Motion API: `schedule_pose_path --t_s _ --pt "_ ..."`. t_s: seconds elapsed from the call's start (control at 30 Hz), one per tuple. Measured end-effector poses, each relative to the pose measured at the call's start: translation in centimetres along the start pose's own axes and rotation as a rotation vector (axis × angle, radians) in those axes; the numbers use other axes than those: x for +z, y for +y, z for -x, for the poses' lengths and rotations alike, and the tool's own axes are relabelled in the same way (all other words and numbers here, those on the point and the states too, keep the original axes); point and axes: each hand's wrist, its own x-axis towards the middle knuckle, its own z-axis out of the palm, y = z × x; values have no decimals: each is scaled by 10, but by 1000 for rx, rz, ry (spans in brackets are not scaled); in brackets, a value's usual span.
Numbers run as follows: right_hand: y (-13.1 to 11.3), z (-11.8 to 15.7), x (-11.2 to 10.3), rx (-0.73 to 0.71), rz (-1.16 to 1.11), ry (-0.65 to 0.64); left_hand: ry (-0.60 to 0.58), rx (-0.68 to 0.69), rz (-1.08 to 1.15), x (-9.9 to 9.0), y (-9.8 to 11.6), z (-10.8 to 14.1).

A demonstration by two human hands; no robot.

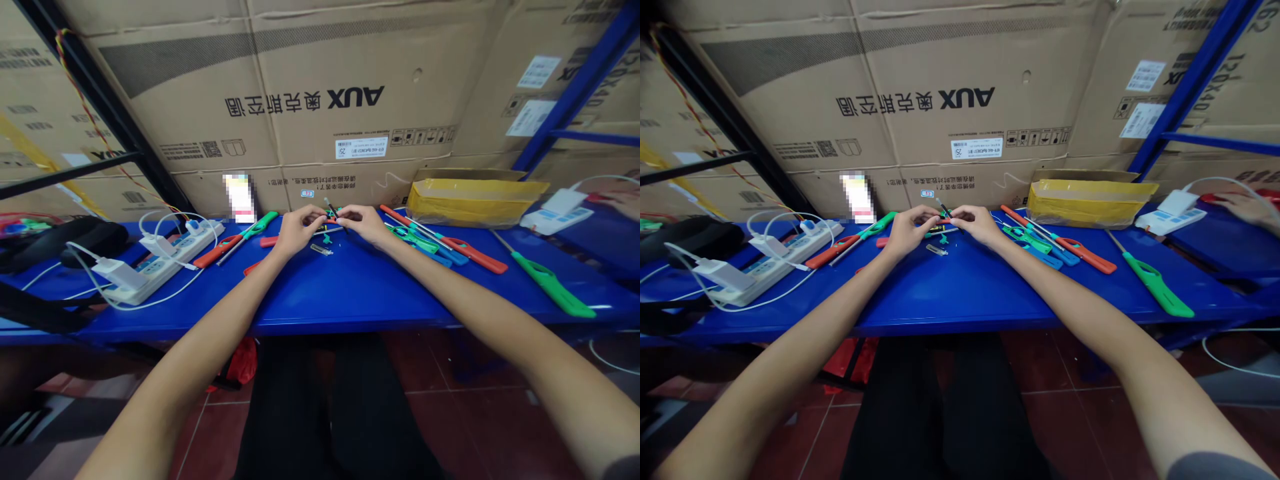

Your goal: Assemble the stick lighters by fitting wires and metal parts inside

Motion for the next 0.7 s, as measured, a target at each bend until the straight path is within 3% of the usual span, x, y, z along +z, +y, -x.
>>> schedule_pose_path --t_s 0.5,0.7 --pt "-3 -1 -3 -9 -130 35 16 63 -136 -4 -2 -2" --pt "-5 -5 -9 -81 -146 164 170 36 -139 -9 2 -2"
